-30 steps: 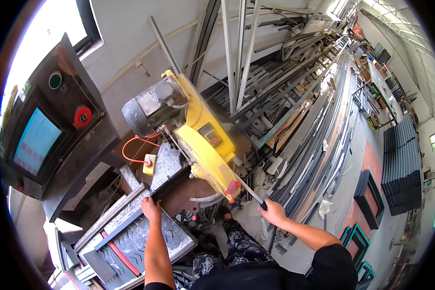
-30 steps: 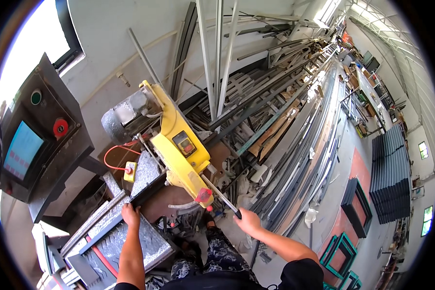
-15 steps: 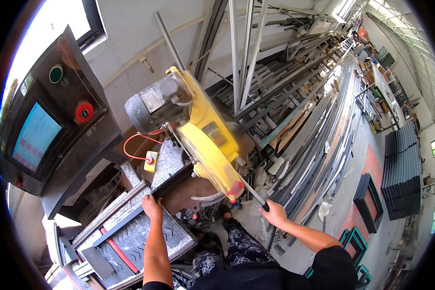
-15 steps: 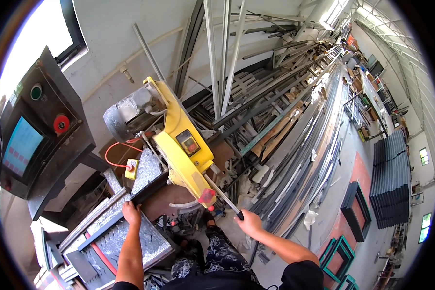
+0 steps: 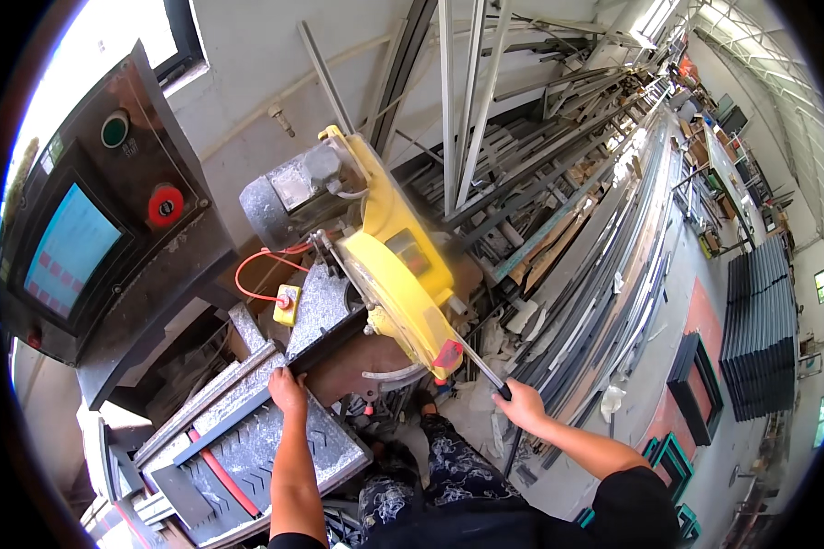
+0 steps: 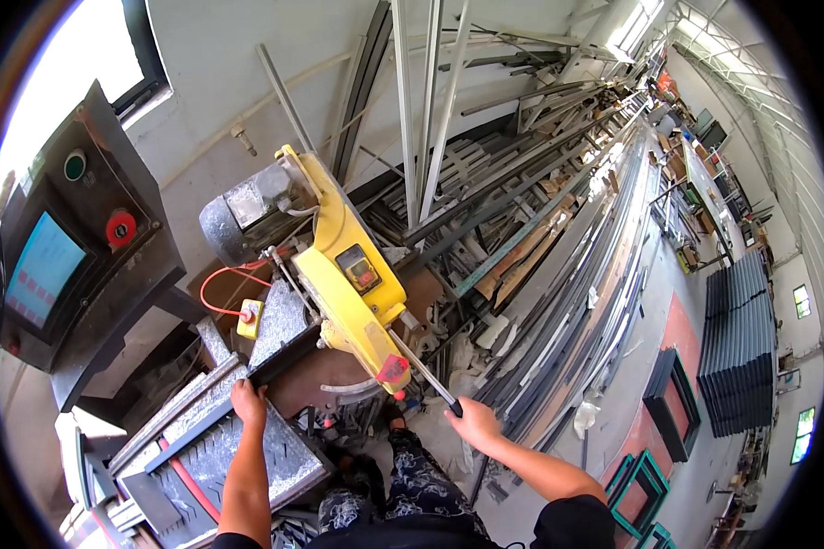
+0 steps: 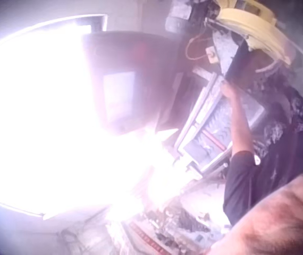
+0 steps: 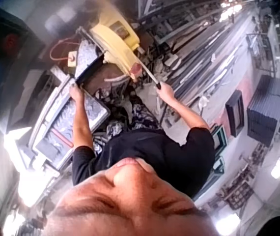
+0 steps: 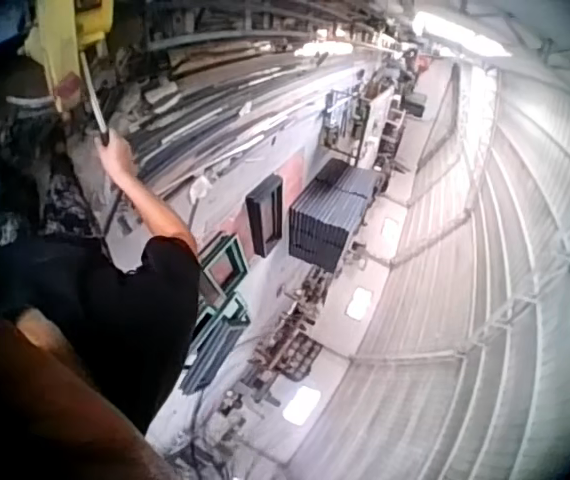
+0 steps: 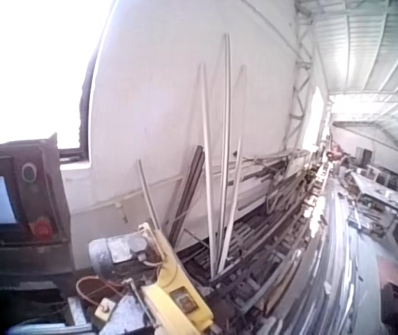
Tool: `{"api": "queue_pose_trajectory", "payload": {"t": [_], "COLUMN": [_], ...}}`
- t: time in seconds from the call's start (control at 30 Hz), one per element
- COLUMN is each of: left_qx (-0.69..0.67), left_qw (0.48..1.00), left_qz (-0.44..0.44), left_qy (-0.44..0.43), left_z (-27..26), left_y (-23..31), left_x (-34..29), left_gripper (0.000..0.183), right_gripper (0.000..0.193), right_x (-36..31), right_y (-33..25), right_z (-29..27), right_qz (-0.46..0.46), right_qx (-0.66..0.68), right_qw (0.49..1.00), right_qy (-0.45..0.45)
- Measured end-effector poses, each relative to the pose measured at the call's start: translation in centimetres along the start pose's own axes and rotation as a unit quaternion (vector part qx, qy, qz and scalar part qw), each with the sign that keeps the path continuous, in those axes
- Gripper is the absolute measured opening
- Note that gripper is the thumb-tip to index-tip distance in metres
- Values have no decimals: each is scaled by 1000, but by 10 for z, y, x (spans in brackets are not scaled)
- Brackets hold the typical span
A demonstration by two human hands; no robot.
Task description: The person positions metal strips on a cutting machine and uses a circular saw to cut them, then interacts with a control panel. They move green window frames from a stack on the workshop floor by hand.
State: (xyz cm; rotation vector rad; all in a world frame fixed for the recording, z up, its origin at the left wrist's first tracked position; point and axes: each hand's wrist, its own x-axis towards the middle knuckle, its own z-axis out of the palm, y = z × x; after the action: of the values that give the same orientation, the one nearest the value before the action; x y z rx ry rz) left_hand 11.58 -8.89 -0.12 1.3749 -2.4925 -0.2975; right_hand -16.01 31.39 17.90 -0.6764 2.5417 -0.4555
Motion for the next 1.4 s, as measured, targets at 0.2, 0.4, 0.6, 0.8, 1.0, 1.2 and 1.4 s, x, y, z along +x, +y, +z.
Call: {"api": "queue_pose_trajectory", "payload": {"t": [0.2,0.4,0.6,0.8,1.0,1.2,1.4], "left_qx": [4,5,74,-29,-142,-262,-73], "left_qw": [1000,1000,995,988,940,913,933], "left_qz": [4,-7,-40,65,60,-121,-153], "left_qy": [-14,20,-51,-137,-304,-288,-316], "left_z": [-6,-1,-12,-10,-53,-110,-143], "left_y": [11,6,8,24,142,181,46], "left_x": [3,0,6,-64,-155,-220,-310], "left_gripper": [31,32,35,23,34,40,41], "right_gripper": [36,34,46,37,43,39,39], "right_x": [9,-10,-14,-17,-1,-14,-21], "right_y": [30,-51,-150,-241,-309,-318,-322], "right_z": [40,-78,-182,-239,-277,-267,-263], "right_qz": [-14,-9,-106,-259,-293,-286,-284], "right_qx": [16,17,-7,-138,-282,-313,-325], "right_qw": [999,1000,993,956,913,906,901], "right_qy": [34,-19,-48,-17,21,18,31]}}
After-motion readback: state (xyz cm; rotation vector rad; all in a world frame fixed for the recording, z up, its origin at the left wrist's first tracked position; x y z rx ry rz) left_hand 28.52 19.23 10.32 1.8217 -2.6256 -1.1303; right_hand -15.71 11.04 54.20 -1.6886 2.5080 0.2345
